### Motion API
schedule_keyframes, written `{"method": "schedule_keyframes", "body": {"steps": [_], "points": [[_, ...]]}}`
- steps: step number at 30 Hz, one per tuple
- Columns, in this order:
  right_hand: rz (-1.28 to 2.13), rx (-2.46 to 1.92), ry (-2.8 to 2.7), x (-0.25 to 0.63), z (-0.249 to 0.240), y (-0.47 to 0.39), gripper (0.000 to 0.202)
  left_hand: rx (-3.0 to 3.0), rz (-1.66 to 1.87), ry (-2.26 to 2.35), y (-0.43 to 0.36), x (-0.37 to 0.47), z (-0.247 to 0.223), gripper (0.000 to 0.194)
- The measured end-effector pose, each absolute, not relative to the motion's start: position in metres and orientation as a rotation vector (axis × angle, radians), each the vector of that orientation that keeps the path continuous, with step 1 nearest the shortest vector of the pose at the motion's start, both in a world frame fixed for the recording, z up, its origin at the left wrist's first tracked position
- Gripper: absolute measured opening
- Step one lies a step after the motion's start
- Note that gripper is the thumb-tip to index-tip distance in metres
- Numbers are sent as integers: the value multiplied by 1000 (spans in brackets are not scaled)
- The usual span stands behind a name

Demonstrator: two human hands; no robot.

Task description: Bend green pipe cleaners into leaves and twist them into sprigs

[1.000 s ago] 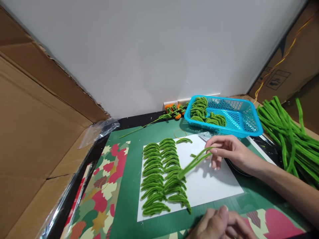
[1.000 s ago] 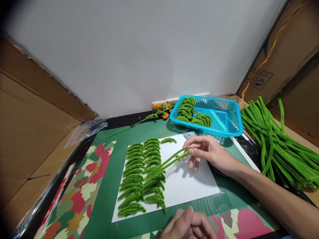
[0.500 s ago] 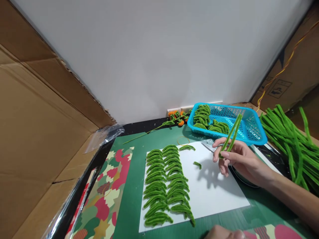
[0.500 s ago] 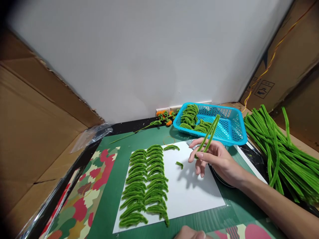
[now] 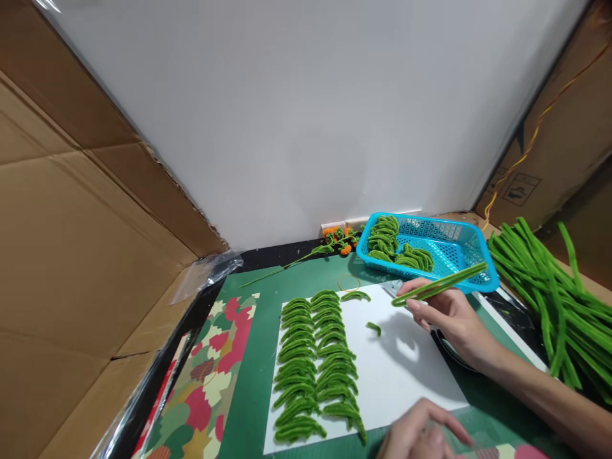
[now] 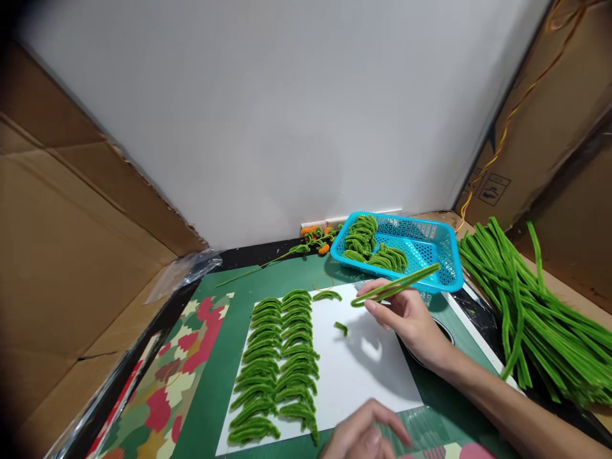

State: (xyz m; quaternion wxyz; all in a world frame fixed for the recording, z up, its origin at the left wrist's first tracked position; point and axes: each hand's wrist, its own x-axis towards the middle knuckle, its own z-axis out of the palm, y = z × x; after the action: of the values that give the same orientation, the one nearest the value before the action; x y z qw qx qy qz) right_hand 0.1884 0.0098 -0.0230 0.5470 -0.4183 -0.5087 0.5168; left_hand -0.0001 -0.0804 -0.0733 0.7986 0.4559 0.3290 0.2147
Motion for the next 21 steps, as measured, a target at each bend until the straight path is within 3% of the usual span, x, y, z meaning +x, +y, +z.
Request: {"method": "schedule_keyframes", "body": {"steps": [4,9,15,21], "points": [[1236,-906,-1016,191,-9,10,32,699,625,693,-56,14,-37,61],[1291,-866,-1035,204,-7,18,38,558,823,769,-34,46,0,57],[1423,-921,-1449,210,-2,17,36,556,845,794,-33,59,-16,65],[1295,-946,-1543,215,-6,18,35,704,969,817,-29,59,-39,65]]}}
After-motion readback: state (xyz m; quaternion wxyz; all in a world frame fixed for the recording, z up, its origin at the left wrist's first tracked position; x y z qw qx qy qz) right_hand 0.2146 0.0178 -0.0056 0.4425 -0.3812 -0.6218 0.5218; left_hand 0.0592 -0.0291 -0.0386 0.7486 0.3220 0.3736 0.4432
